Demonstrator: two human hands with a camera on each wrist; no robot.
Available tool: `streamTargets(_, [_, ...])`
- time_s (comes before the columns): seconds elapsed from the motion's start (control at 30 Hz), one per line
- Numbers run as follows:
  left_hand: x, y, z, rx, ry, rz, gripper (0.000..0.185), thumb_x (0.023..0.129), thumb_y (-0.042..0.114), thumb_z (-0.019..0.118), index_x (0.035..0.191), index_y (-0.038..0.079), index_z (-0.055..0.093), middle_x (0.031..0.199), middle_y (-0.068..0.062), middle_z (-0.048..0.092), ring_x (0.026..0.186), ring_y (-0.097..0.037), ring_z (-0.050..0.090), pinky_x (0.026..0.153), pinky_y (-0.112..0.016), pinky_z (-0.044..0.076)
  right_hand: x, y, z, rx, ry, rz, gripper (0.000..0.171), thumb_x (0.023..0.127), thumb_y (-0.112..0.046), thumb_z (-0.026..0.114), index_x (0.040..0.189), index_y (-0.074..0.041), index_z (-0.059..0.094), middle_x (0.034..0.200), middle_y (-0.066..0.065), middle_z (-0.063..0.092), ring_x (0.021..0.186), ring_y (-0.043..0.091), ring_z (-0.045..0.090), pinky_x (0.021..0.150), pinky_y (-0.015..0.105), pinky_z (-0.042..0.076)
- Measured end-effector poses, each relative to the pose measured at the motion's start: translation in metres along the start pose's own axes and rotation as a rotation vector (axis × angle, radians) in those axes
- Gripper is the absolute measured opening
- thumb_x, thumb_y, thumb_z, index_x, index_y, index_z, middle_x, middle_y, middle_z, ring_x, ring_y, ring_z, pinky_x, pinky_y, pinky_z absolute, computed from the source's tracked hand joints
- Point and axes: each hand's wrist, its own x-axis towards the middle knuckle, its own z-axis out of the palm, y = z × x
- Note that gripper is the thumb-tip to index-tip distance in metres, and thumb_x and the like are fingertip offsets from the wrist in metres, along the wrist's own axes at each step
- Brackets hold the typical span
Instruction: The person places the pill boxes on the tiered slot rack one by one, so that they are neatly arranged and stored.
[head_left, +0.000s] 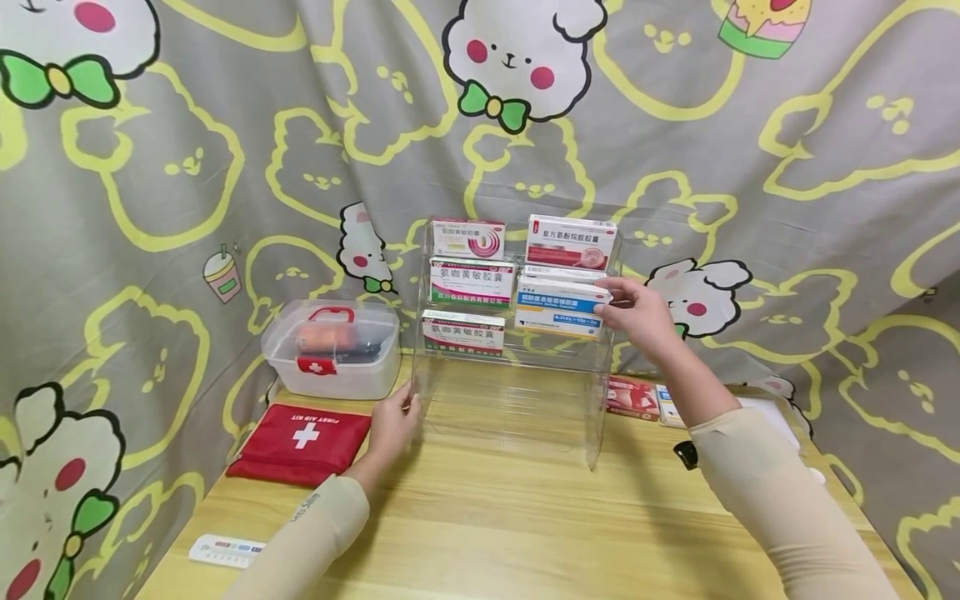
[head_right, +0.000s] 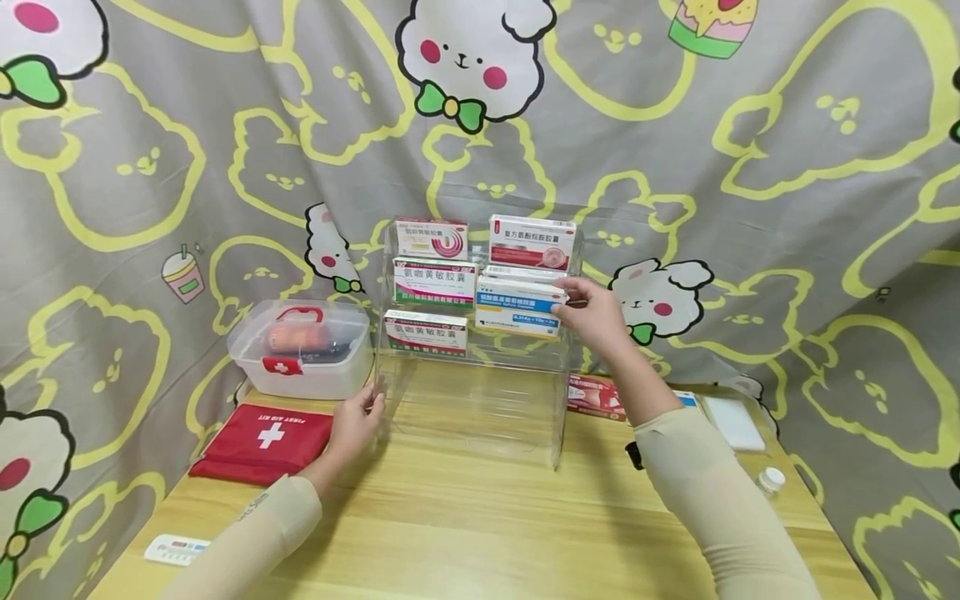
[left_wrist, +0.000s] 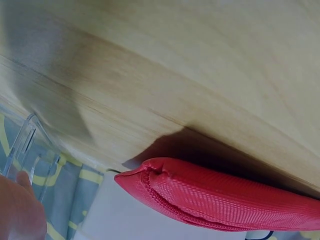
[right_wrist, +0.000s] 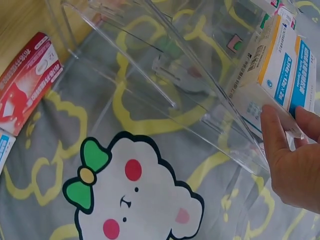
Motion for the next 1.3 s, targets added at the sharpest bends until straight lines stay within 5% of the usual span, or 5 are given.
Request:
streamTargets(0.37, [0.0,0.0,0.002,0.004,0.043,0.072,0.028,0.082,0.0,0.058,0.108,-0.002,0.068,0.085,-0.018,0.071,0.074,-0.032,0.069,0.063,-0.042,0.057,0.002,0.008,0.015,-0.086,0.005,0.001,0.037,0.091,-0.011,0.06,0.127,-0.012,0.056,0.118,0.016,0.055,0.107,0.027,0.055,0.086,0.043,0.053])
streamTargets(0.57, [-0.002,0.001,0.001,-0.017,0.093,0.146,0.029,0.082,0.004,0.056,0.107,0.0,0.069,0.08,-0.018,0.071,0.069,-0.03,0.069,0.059,-0.039,0.057,-0.002,0.014,0.027,-0.201,0.038,-0.051,0.035,0.09,-0.009,0.058,0.125,-0.012,0.057,0.121,0.018,0.056,0.108,0.03,0.056,0.076,0.037,0.053])
streamTargets(0.7, [-0.001,0.0,0.002,-0.012,0.066,0.105,0.028,0.082,0.001,0.058,0.108,-0.001,0.068,0.084,-0.019,0.071,0.072,-0.033,0.069,0.062,-0.043,0.057,-0.005,0.018,0.035,-0.28,0.067,-0.102,0.035,0.09,-0.006,0.057,0.125,-0.01,0.056,0.119,0.017,0.057,0.107,0.032,0.057,0.075,0.038,0.054])
streamTargets(1.03, [0.0,0.004,0.0,0.011,0.009,-0.003,0.026,0.084,0.0,0.061,0.108,0.003,0.069,0.088,-0.016,0.071,0.081,-0.029,0.07,0.071,-0.041,0.057,-0.008,0.021,0.048,-0.687,0.173,-0.26,0.027,0.087,-0.008,0.063,0.113,-0.002,0.066,0.104,0.017,0.059,0.091,0.031,0.059,0.074,0.044,0.052])
streamTargets(1.3, [0.0,0.003,0.0,0.002,0.002,-0.001,0.027,0.084,0.001,0.06,0.11,0.001,0.068,0.089,-0.017,0.071,0.082,-0.03,0.069,0.072,-0.041,0.057,-0.006,0.017,0.048,-1.031,0.226,-0.43,0.015,0.085,-0.002,0.061,0.093,-0.005,0.072,0.089,0.015,0.061,0.078,0.031,0.051,0.067,0.042,0.044])
